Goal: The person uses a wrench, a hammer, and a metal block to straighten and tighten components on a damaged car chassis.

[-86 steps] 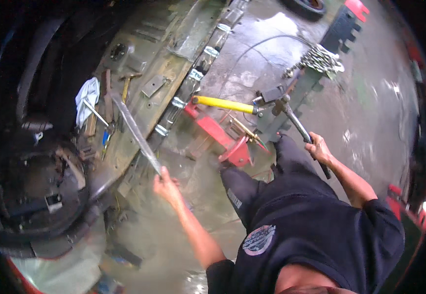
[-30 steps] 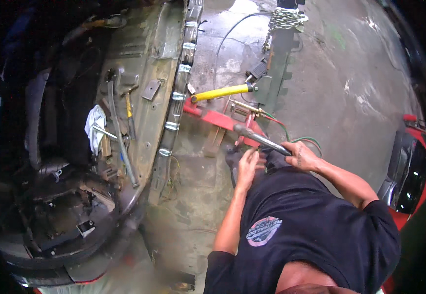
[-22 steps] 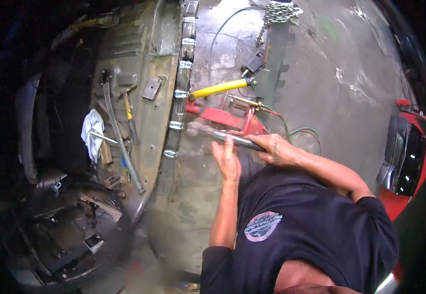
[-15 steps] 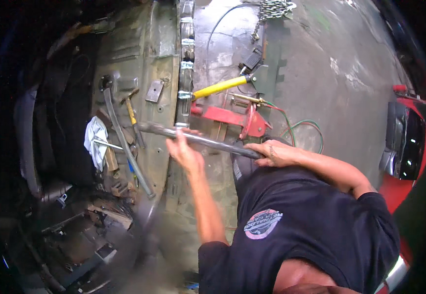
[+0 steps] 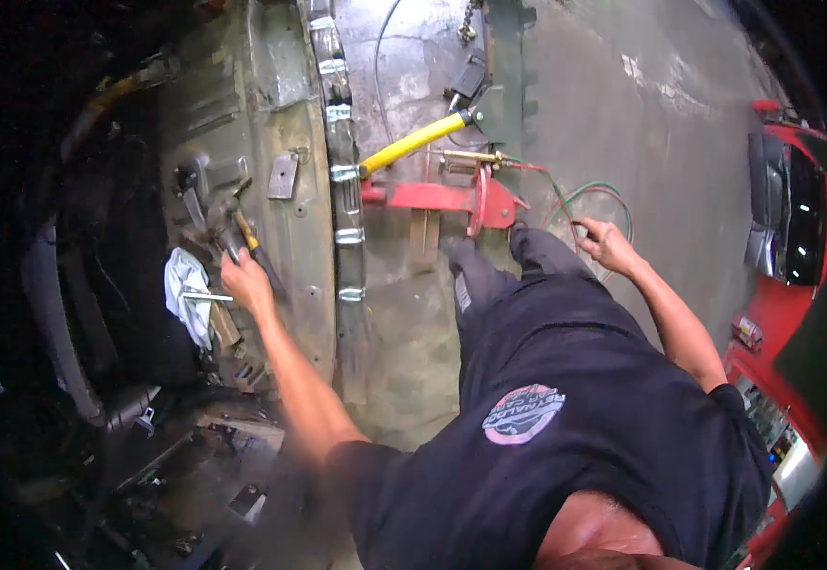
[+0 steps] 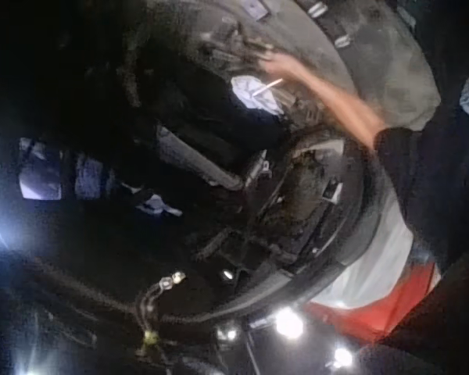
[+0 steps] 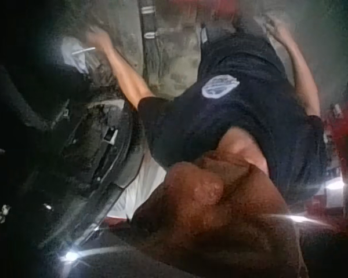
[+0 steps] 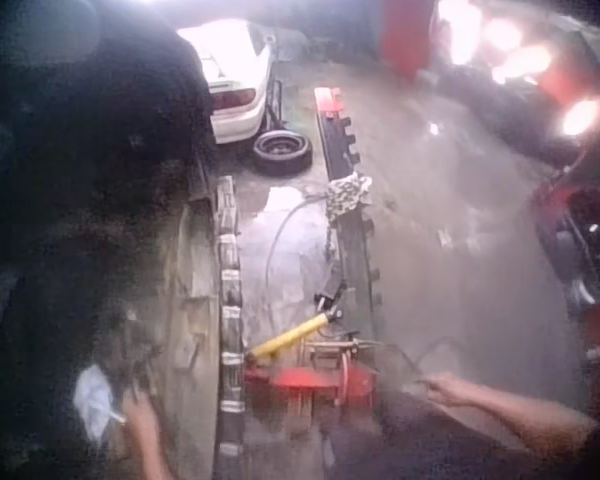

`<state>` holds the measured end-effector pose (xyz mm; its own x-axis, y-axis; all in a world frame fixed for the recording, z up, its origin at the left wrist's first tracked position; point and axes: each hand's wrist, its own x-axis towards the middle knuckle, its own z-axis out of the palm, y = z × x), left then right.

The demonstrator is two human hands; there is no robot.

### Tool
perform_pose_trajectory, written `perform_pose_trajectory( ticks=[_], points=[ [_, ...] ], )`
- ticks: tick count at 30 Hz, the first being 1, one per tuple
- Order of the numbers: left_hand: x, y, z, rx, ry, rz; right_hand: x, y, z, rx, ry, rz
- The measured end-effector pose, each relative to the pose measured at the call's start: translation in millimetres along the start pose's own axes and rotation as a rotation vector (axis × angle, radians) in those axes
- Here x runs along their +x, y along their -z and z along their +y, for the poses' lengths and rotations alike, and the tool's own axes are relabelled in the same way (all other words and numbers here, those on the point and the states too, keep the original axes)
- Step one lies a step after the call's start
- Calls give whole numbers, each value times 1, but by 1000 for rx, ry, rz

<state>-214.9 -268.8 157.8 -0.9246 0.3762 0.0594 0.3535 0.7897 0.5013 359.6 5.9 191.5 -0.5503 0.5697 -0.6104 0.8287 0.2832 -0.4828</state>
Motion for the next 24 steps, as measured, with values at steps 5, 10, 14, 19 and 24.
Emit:
perform_pose_trajectory(
  ticks=[5,10,14,19,24],
  points=[
    [34,-17,-39,113,-147,102,-27,-21,39,73,-182,-24],
    [53,-24,-28,75,-172,86,-47,-35,77,189,-377,-84],
    [66,-24,-33,213,-283,74,-40,-31,86,248,-411,-49],
    [62,-23,-34,258,-238,30,-18,-17,75,303,-293,0],
    [14,-16,-2,255,-201,94,-10,-16,79,356,-255,9]
  ],
)
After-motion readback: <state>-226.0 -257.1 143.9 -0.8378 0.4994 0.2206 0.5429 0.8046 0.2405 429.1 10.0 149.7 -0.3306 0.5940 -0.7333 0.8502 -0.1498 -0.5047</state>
